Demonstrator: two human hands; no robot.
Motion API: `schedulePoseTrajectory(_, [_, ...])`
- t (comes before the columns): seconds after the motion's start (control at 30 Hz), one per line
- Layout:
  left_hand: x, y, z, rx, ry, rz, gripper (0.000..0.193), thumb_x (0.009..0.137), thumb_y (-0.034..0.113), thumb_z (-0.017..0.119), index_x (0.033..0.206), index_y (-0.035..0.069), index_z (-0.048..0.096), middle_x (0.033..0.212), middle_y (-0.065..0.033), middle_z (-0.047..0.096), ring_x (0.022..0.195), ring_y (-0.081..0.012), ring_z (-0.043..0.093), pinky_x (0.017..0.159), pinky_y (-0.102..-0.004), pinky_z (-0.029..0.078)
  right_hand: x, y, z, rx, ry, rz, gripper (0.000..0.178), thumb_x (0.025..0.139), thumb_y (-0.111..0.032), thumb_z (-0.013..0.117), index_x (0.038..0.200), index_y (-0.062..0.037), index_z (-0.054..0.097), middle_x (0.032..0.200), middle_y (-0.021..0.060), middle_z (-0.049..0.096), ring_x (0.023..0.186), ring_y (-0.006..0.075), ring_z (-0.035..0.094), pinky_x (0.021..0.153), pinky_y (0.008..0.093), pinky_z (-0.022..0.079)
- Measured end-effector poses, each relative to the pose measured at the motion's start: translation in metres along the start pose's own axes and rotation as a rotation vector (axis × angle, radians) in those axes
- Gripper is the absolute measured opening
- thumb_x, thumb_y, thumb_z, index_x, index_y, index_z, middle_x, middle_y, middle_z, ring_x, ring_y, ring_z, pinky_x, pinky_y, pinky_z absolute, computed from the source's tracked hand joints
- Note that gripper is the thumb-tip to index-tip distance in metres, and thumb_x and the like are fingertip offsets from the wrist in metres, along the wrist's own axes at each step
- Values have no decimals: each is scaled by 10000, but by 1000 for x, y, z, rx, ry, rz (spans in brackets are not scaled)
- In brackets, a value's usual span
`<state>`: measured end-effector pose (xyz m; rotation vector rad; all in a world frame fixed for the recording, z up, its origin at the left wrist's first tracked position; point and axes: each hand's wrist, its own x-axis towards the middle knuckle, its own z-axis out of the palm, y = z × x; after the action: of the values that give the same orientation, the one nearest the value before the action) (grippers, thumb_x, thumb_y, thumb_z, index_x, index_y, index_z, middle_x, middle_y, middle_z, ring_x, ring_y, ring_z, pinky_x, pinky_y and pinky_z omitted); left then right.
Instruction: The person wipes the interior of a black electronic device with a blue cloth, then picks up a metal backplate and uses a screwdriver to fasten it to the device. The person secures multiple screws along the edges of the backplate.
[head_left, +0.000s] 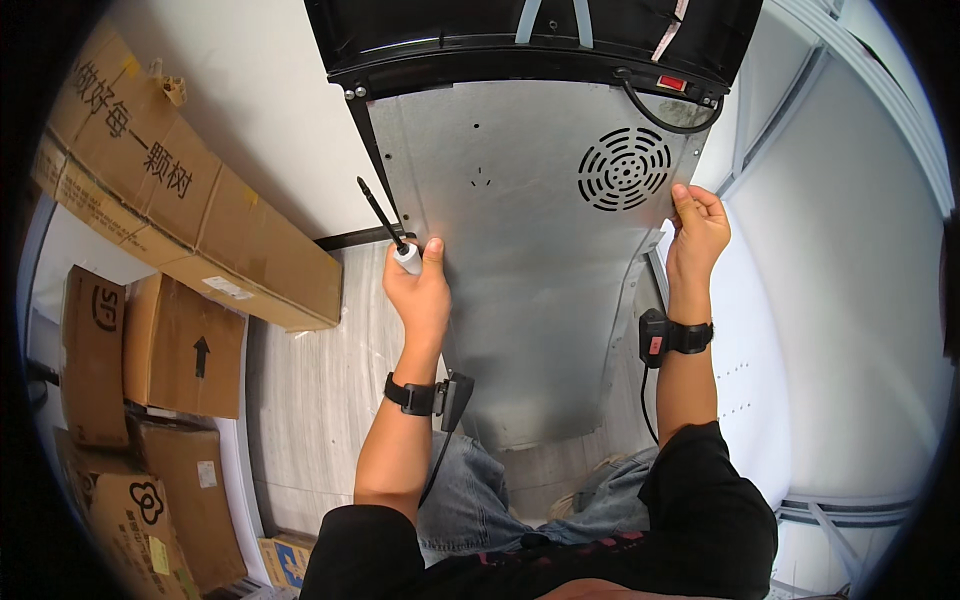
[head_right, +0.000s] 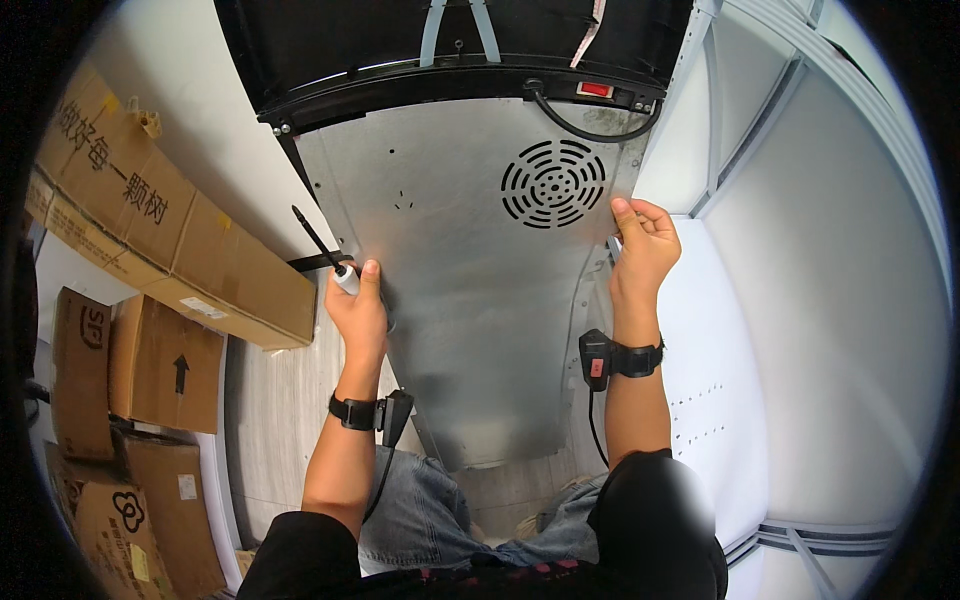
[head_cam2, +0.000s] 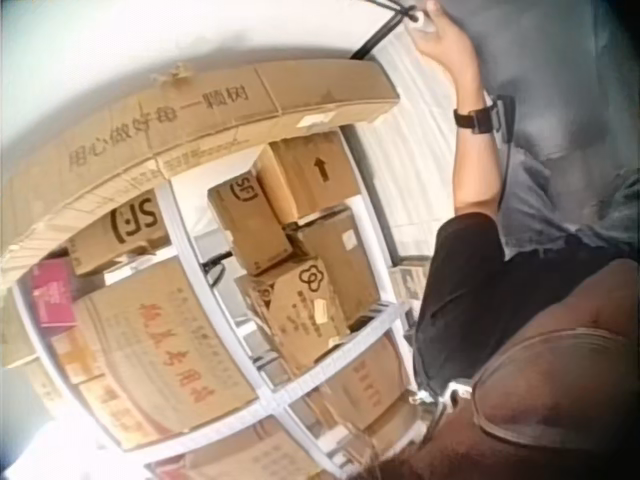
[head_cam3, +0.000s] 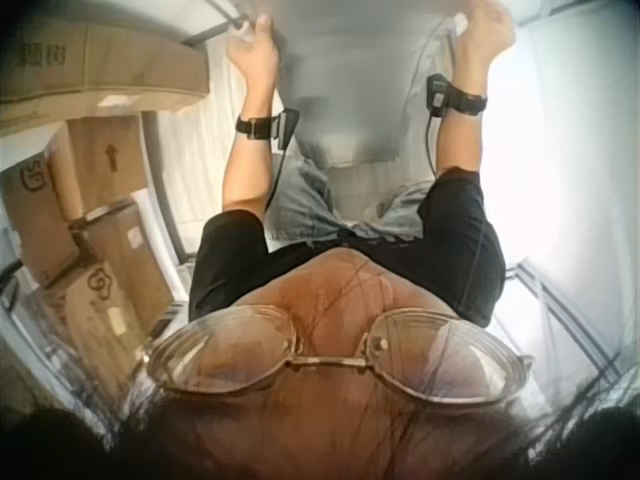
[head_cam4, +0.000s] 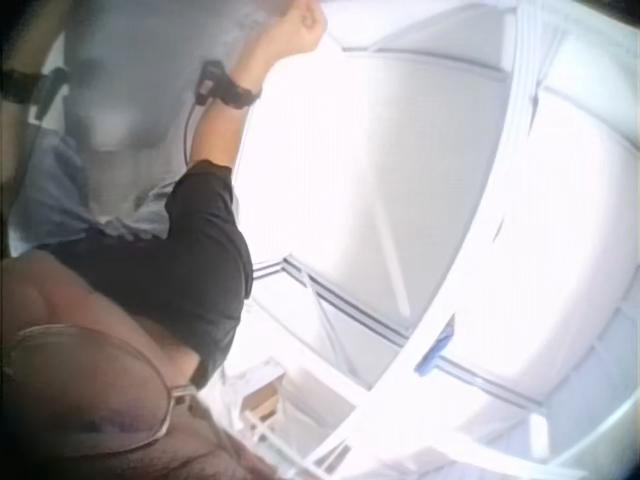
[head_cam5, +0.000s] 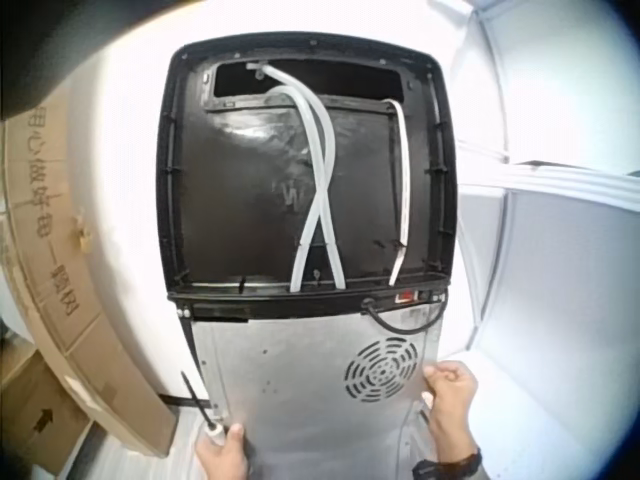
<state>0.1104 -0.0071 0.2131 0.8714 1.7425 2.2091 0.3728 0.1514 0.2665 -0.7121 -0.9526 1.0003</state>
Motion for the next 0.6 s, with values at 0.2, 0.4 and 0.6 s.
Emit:
schedulePoseTrajectory(0.2, [3, -1, 0, -29, 0, -38, 199, 869, 163, 697, 843, 78, 519, 721, 72, 468, 654, -37, 403, 590, -211, 343, 1, 0, 1, -5, -4, -1, 212, 771, -45, 770, 896, -2, 603, 775, 66, 674, 640, 98, 590, 592, 218, 458])
schedulePoseTrajectory(0.4, [6, -2, -2, -12, -1, -7, 189, 868, 151, 699, 859, 89, 520, 735, 76, 478, 660, -32, 411, 593, -205, 338, 2, 3, 2, -16, 12, 12, 209, 769, -41, 770, 891, -4, 604, 763, 60, 668, 636, 96, 589, 581, 216, 457])
schedulePoseTrajectory(0.6, [10, -5, 1, -5, 10, 29, 177, 874, 134, 689, 851, 92, 519, 740, 74, 488, 670, -34, 423, 602, -203, 346, 4, 6, 0, -49, 20, -5, 217, 765, -53, 777, 890, -11, 605, 744, 46, 657, 612, 91, 569, 567, 213, 446])
